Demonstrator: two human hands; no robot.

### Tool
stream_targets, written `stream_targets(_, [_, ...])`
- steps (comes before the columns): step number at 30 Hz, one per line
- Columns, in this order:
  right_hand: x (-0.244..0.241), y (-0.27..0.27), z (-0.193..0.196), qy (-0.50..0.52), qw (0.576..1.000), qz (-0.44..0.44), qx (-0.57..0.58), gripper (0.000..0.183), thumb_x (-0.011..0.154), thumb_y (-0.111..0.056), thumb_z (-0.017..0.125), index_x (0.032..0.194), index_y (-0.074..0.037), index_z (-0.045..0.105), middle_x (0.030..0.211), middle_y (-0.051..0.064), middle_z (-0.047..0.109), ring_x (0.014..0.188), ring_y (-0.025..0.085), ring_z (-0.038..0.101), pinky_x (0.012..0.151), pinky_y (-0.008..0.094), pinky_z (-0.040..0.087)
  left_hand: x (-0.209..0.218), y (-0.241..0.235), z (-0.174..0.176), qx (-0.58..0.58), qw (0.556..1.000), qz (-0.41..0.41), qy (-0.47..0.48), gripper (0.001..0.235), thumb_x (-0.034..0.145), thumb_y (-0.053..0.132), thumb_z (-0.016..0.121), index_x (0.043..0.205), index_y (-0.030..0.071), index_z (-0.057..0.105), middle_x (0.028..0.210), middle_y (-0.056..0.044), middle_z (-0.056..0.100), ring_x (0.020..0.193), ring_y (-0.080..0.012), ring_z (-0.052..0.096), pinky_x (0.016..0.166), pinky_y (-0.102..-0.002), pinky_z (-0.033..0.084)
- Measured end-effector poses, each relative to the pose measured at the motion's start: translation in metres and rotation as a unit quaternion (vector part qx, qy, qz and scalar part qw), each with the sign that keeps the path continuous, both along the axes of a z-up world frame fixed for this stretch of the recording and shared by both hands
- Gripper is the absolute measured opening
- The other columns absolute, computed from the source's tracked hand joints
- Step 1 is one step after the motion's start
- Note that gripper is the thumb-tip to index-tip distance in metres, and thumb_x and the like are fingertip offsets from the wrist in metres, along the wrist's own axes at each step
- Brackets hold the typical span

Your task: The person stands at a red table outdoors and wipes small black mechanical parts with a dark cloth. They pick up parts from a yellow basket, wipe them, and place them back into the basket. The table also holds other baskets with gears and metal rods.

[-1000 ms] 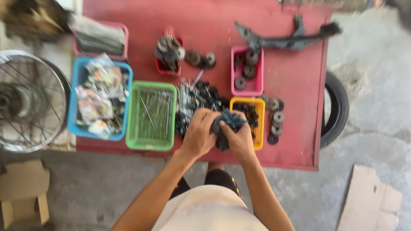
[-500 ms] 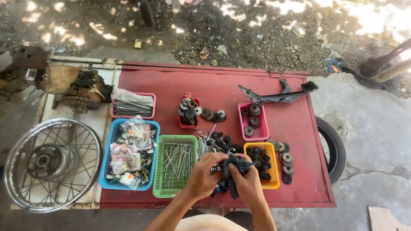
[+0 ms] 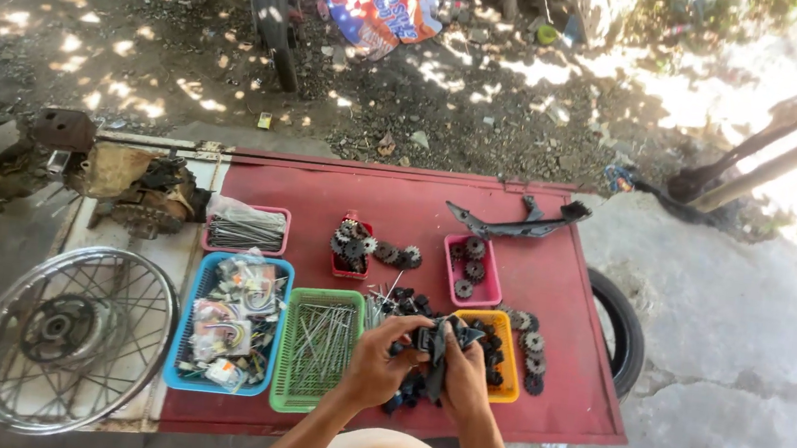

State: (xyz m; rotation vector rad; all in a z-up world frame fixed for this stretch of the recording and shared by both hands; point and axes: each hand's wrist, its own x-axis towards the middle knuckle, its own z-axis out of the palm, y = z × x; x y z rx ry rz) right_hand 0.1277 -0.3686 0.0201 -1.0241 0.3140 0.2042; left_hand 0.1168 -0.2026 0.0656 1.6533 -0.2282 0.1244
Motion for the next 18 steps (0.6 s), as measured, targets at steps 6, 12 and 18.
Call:
stream_targets(6, [0.003, -0.046, 0.022, -0.021, 0.995, 0.087, 0.051, 0.020, 0.106, -0.021, 0.055, 0.111, -0.001, 0.059, 0.079, 0.009, 0.064, 0.058, 0.012, 0.054, 0.053, 0.027, 0.047, -0.001, -0.065, 0.000, -0.078, 0.993, 0.051, 0.077, 0.053, 0.077, -0.016, 0.059, 0.123, 0.010, 0.068, 0.108, -0.005, 0.072, 0.078, -0.0168, 0.062, 0.061, -0.027, 0.059])
stream_targets(12, [0.007, -0.097, 0.017, 0.050, 0.992, 0.115, 0.029, 0.029, 0.104, -0.027, 0.059, 0.103, 0.002, 0.064, 0.082, 0.008, 0.064, 0.064, 0.010, 0.055, 0.055, 0.026, 0.048, -0.011, -0.112, 0.005, 0.000, 0.994, 0.110, 0.021, 0.046, 0.078, -0.009, 0.071, 0.120, 0.009, 0.069, 0.109, -0.005, 0.075, 0.086, -0.0190, 0.069, 0.079, -0.032, 0.057])
stream_targets(18, [0.010, -0.102, 0.019, 0.047, 0.987, 0.155, -0.008, 0.024, 0.106, -0.021, 0.055, 0.104, 0.002, 0.060, 0.082, 0.009, 0.063, 0.062, 0.011, 0.054, 0.053, 0.026, 0.047, -0.032, -0.129, 0.008, -0.028, 0.987, 0.138, 0.084, 0.049, 0.080, -0.011, 0.068, 0.125, 0.007, 0.067, 0.114, -0.007, 0.070, 0.086, -0.0184, 0.069, 0.075, -0.031, 0.060])
